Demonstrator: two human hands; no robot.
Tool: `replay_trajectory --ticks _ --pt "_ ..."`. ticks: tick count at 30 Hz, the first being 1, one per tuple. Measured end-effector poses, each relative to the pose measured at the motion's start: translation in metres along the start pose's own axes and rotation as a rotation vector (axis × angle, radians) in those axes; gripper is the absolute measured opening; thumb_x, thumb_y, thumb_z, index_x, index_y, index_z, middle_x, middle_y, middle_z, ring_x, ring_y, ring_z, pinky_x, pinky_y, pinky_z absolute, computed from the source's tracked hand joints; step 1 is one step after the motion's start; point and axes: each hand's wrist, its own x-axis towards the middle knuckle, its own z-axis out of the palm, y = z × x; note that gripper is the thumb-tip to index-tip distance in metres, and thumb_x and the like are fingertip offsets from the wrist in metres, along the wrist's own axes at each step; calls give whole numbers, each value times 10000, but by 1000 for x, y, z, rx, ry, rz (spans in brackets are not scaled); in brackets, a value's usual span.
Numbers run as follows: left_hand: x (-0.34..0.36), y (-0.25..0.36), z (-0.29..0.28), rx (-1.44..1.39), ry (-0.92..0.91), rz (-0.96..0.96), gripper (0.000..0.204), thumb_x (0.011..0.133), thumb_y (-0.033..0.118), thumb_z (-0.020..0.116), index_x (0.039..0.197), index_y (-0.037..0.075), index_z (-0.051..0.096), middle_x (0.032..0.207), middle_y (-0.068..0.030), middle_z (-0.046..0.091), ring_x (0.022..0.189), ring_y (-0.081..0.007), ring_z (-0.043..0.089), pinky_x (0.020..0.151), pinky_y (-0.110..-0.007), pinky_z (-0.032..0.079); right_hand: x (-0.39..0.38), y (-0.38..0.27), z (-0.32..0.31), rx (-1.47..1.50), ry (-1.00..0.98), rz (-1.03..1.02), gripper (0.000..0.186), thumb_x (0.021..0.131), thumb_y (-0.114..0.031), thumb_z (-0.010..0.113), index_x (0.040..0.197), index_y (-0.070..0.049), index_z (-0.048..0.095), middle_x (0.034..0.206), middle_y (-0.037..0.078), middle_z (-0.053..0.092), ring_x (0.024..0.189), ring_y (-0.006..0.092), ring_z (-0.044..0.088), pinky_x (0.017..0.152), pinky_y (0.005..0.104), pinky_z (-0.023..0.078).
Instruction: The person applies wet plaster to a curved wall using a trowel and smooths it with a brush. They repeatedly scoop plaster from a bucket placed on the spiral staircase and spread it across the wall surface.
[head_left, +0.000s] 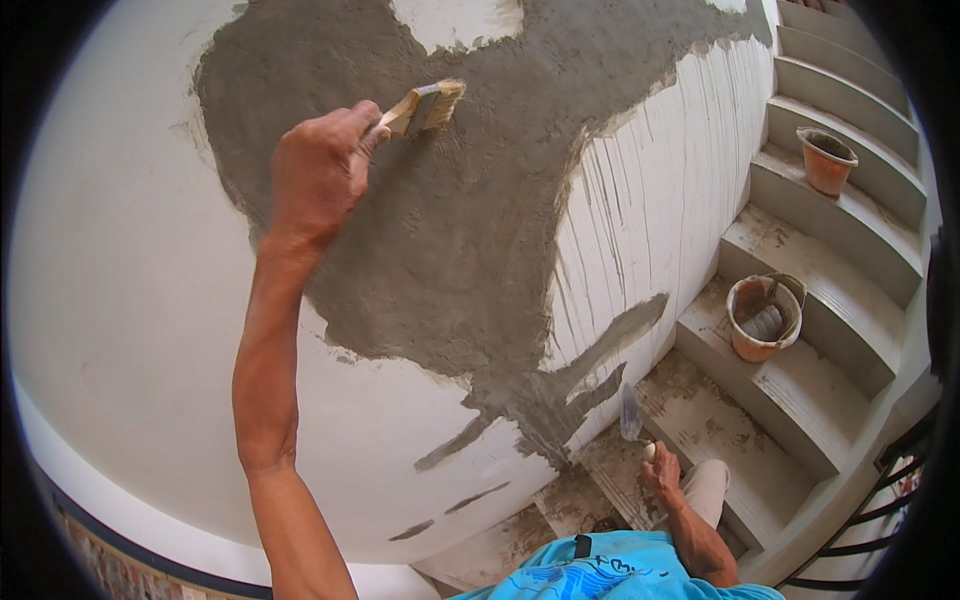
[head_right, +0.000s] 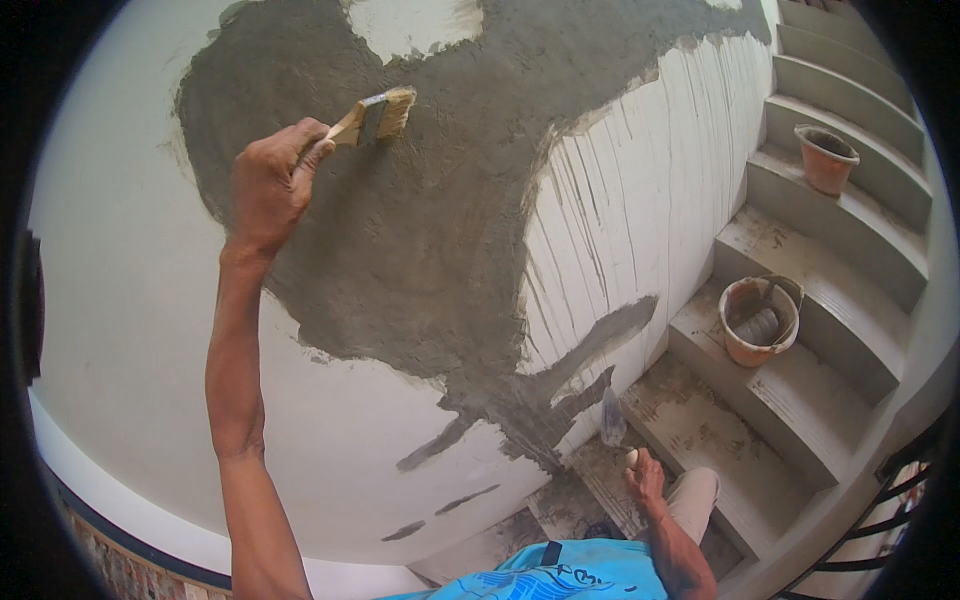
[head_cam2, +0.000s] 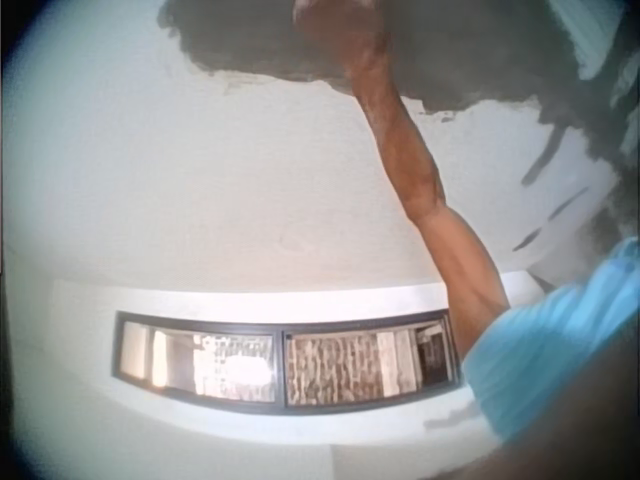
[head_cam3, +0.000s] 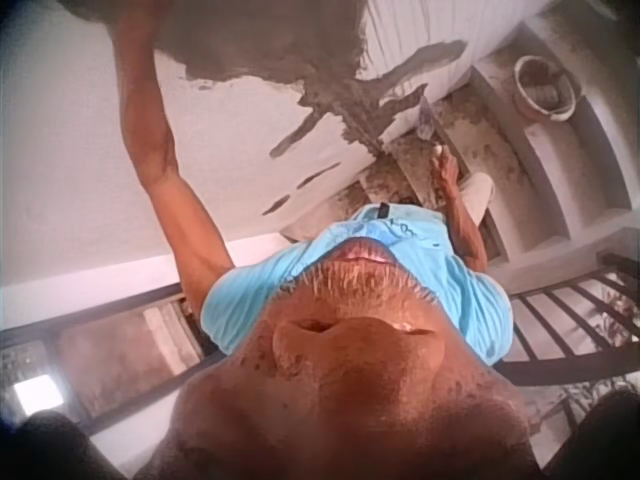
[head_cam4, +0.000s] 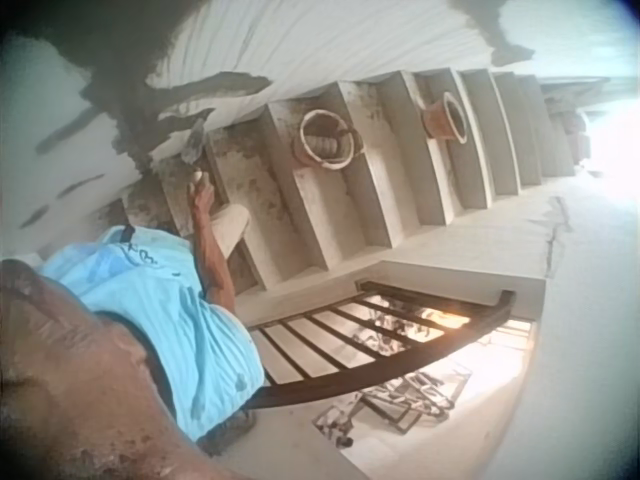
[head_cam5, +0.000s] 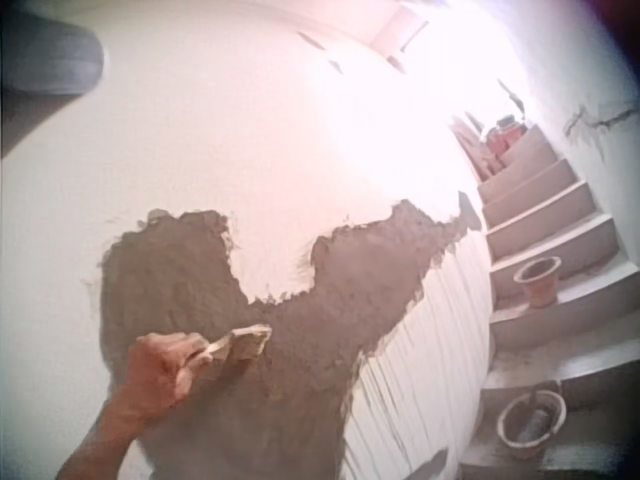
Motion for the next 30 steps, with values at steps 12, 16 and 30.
replay_trajectory --ticks 12,16,30 --pt "-2 -3 -16 -50 63 -123 127 962 150 649 945 46 719 687 -90 640 582 -181 554 571 -354 448 0 0 -1 -24 -37 55 310 740 -147 673 954 0 505 831 264 628 774 465 605 720 495 490" --pt "-14 -13 -35 -264 -138 -201 172 964 174 662 943 13 718 701 -54 617 623 -129 539 601 -330 442 -1 -1 -2 -7 -11 49 313 734 -157 661 943 -1 490 829 265 621 766 461 593 711 492 484" --pt "4 -29 -38 -154 -133 -102 156 968 173 661 913 43 729 684 -29 630 645 -111 552 606 -340 457 -5 7 2 27 -19 32 324 731 -174 665 940 -12 478 833 253 604 772 455 579 716 491 477"
